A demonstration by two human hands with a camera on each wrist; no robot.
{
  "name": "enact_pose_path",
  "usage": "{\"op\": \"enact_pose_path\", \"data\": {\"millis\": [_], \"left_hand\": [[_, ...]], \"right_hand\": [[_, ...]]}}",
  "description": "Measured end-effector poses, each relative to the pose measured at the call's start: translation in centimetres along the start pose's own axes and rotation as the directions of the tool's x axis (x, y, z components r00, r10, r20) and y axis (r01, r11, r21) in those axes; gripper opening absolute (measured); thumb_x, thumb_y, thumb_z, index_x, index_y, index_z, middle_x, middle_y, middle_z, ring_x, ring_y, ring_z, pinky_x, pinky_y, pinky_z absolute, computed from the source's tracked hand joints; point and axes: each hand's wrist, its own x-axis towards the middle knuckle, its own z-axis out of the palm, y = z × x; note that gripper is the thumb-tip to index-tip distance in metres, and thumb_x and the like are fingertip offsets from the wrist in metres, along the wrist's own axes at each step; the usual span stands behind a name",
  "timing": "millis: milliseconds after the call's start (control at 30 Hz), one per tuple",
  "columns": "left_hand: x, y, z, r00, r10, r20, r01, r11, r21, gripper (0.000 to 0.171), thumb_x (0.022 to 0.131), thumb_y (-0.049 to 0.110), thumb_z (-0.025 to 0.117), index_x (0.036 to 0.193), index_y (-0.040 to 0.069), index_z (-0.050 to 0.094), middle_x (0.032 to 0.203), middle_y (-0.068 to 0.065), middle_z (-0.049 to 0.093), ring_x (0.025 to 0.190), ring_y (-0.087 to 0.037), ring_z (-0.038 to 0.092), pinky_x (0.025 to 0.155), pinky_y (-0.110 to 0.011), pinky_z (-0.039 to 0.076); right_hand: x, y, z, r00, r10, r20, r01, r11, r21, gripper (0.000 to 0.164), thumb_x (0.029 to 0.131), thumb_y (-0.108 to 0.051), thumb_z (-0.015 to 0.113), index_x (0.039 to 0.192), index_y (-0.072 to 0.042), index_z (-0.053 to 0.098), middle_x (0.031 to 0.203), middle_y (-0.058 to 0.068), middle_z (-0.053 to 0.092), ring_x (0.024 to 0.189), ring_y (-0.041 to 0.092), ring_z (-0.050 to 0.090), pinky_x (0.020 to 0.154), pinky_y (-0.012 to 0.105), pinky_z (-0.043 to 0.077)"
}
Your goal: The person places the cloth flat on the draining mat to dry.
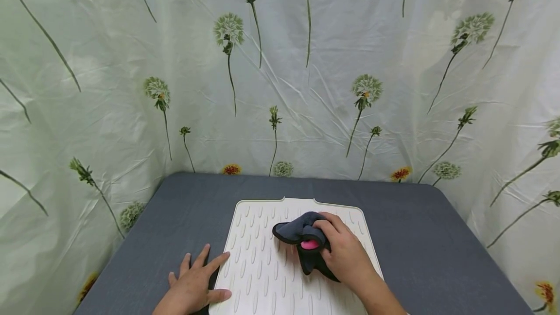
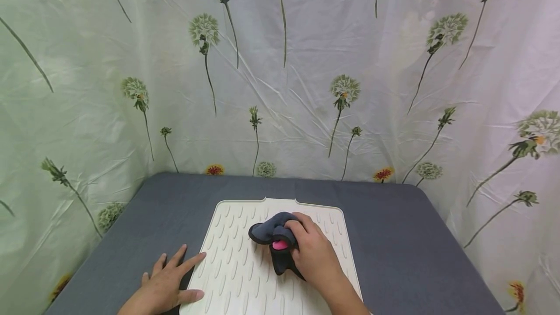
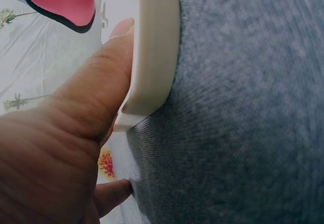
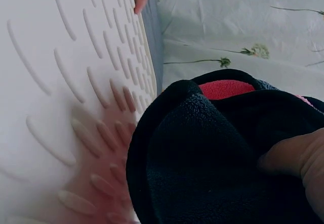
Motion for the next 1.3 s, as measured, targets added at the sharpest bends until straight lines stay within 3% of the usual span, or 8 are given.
{"op": "enact_pose_path", "data": {"millis": [367, 633, 900, 1067, 1300], "left_hand": [[0.1, 0.2, 0.1, 1.000, -0.012, 0.000, 0.012, 1.000, 0.022, 0.091, 0.055, 0.068, 0.066, 0.138, 0.038, 0.041, 0.149, -0.021, 0.019, 0.122, -0.065, 0.006, 0.078, -0.082, 0.009], [0.1, 0.1, 0.0, 1.000, -0.013, -0.003, 0.013, 0.999, 0.030, 0.089, 0.056, 0.068, 0.067, 0.137, 0.041, 0.040, 0.149, -0.019, 0.020, 0.123, -0.064, 0.008, 0.077, -0.082, 0.009], [0.0, 0.0, 0.1, 1.000, -0.008, 0.005, 0.008, 1.000, 0.016, 0.089, 0.057, 0.068, 0.066, 0.138, 0.043, 0.038, 0.149, -0.019, 0.019, 0.123, -0.064, 0.007, 0.079, -0.081, 0.010], [0.1, -0.1, -0.1, 1.000, -0.005, -0.004, 0.005, 0.999, 0.034, 0.089, 0.056, 0.069, 0.066, 0.137, 0.043, 0.039, 0.149, -0.019, 0.020, 0.123, -0.064, 0.009, 0.078, -0.082, 0.009], [0.2, -0.1, -0.1, 1.000, -0.007, 0.002, 0.007, 0.999, 0.051, 0.091, 0.057, 0.070, 0.065, 0.139, 0.040, 0.038, 0.149, -0.020, 0.018, 0.123, -0.064, 0.008, 0.078, -0.082, 0.009]], "right_hand": [[-0.3, -0.5, 1.4, 0.980, 0.055, 0.193, -0.055, 0.998, -0.007, 0.059, 0.066, -0.013, 0.081, 0.119, -0.024, 0.056, 0.131, 0.001, 0.045, 0.113, 0.021, 0.051, 0.086, 0.038, 0.048], [-0.6, -0.3, 2.1, 0.968, 0.036, 0.250, -0.035, 0.999, -0.007, 0.059, 0.068, -0.016, 0.080, 0.121, -0.023, 0.056, 0.131, 0.003, 0.046, 0.116, 0.021, 0.049, 0.090, 0.041, 0.045], [-1.2, -0.4, 2.3, 0.907, 0.077, 0.414, -0.088, 0.996, 0.007, 0.058, 0.075, -0.034, 0.075, 0.128, -0.022, 0.051, 0.134, 0.009, 0.045, 0.115, 0.033, 0.047, 0.086, 0.050, 0.045], [-1.3, -0.2, 1.6, 0.900, 0.083, 0.427, -0.119, 0.991, 0.058, 0.066, 0.077, -0.044, 0.072, 0.134, -0.025, 0.045, 0.139, 0.008, 0.040, 0.123, 0.033, 0.040, 0.092, 0.053, 0.040], [-1.6, 0.6, -0.6, 0.926, 0.155, 0.345, -0.183, 0.982, 0.050, 0.069, 0.074, -0.046, 0.074, 0.134, -0.028, 0.046, 0.139, 0.003, 0.040, 0.122, 0.027, 0.042, 0.094, 0.047, 0.040]]}}
